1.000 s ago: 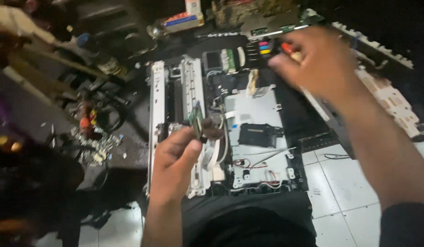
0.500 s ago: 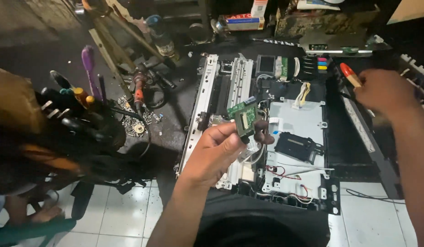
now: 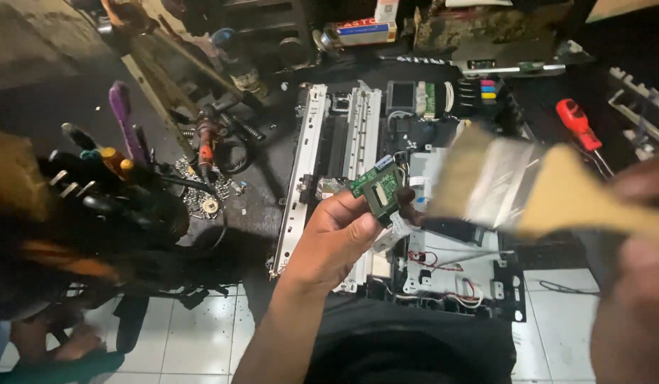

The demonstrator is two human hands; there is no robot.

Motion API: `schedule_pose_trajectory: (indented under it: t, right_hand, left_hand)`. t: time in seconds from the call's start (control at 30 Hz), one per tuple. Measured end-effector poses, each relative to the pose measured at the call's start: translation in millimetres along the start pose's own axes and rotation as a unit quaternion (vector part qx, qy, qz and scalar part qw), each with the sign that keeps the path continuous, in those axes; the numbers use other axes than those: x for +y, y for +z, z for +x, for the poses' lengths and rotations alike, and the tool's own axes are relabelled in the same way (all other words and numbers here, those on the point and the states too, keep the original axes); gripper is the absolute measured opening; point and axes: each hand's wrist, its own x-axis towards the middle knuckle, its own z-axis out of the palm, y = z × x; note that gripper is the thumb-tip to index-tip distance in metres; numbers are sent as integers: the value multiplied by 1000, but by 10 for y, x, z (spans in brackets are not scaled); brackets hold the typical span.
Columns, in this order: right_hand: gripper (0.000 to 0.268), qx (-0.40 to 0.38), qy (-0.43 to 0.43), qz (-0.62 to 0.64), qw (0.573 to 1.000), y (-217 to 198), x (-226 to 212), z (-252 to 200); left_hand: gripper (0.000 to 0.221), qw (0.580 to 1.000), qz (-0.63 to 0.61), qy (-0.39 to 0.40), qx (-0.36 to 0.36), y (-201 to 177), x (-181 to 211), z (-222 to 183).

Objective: Cleaning a small circuit board with a brush and attempting to reinstall it into a printer chassis.

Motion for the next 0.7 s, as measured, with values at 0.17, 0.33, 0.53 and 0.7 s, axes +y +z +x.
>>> schedule_pose_trajectory:
  t: [0.17,0.33,0.53,0.7]
  right_hand:
    - [38,-50,-287,87,953,321,150,185]
    - [24,-23,11,-26,999,364,-571,-241]
    - [32,-153,-245,-34,957,163,-144,-21]
    - [31,-193,-275,-104,936,127,-467,-143]
  left_hand:
    - [48,998,42,36,-43,72,-7,-32]
    - [42,995,95,20,5,-7,12,-102]
    - [49,996,87,32,11,-19,-23,-89]
    - [47,992,106,25,64,-79,-74,-66]
